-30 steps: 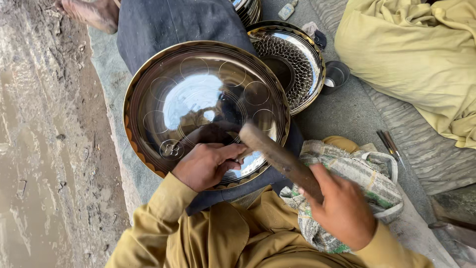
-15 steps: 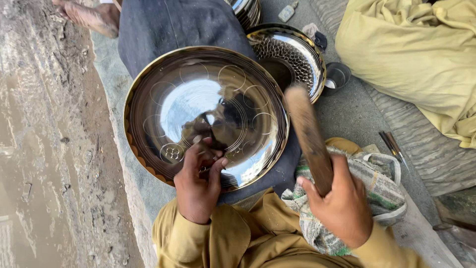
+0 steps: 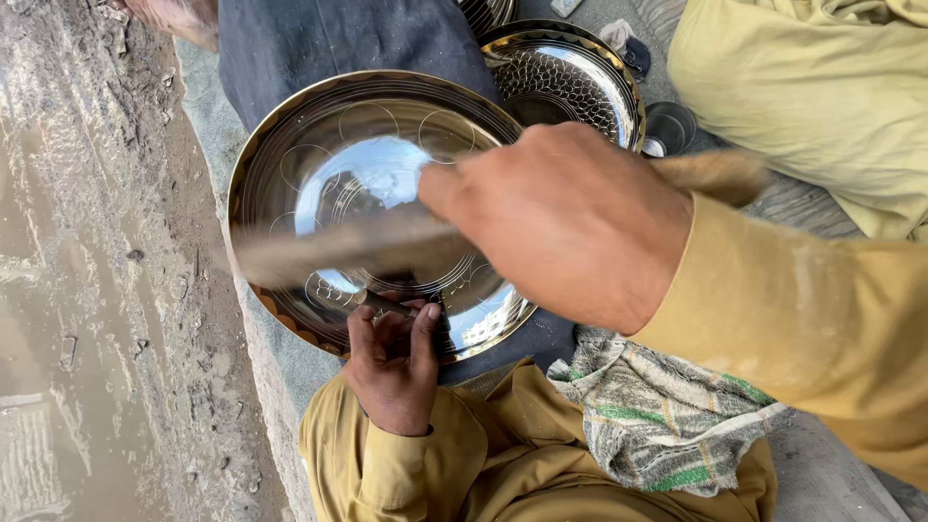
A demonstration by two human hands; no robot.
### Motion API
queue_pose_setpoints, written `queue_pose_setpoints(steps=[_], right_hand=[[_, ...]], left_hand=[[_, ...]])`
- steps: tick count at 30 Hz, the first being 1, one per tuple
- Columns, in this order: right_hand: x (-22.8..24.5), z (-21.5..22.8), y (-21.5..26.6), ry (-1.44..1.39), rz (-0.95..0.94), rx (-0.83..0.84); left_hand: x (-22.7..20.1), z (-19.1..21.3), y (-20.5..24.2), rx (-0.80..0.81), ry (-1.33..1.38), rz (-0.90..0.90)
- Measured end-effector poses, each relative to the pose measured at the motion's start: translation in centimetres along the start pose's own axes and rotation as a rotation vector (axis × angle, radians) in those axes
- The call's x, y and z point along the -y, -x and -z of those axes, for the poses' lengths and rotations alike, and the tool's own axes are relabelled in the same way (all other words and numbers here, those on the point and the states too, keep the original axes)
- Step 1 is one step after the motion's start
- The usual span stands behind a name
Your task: The person uses a hammer and chisel to engrave a decorative pattern into a large metal plate resting on their lap. They repeatedly strike the chisel to create circular and floral designs on the plate's surface.
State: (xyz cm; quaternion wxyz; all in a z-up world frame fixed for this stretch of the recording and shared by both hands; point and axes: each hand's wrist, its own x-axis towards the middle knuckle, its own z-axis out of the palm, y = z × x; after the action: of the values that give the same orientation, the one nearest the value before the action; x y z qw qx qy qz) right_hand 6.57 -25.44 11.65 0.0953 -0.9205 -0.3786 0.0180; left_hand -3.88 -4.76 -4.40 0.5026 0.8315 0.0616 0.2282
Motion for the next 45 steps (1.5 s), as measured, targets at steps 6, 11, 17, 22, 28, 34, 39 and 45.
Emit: queue_pose_setpoints(steps=[6, 11, 17, 22, 28, 34, 39, 45], right_hand=[[-0.7, 0.5, 0.1, 0.168, -0.002, 0.225], [-1.8, -1.9, 4.5, -0.148, -0.172, 0.074], [-1.2, -4.6, 8.3, -0.382, -0.331, -0.190], [-1.0, -5.8, 9.9, -0.446, -0.559, -0.272], [1.1, -10.3, 12.7, -0.706, -0.828, -0.107], [5.6, -15.7, 14.2, -0.745, -0.878, -0.330], [5.2, -16.4, 14.4, -0.673, -0.863, -0.378], [5.9, -16.7, 14.6, -0.657, -0.846, -0.511]], left_hand=[[0.0, 0.5, -1.1, 0.161, -0.011, -0.032], [0.6, 1.1, -2.5, 0.347, 0.050, -0.028], [0.1, 1.4, -4.3, 0.524, -0.002, -0.179], [-0.4, 1.8, -5.6, 0.664, -0.121, -0.240], [-1.0, 1.2, -7.5, 0.876, -0.161, -0.384], [-1.3, 0.8, -9.0, 1.132, -0.204, -0.550], [-1.6, 0.6, -10.5, 1.176, -0.088, -0.567], [-0.4, 0.3, -10.4, 1.172, -0.222, -0.727]])
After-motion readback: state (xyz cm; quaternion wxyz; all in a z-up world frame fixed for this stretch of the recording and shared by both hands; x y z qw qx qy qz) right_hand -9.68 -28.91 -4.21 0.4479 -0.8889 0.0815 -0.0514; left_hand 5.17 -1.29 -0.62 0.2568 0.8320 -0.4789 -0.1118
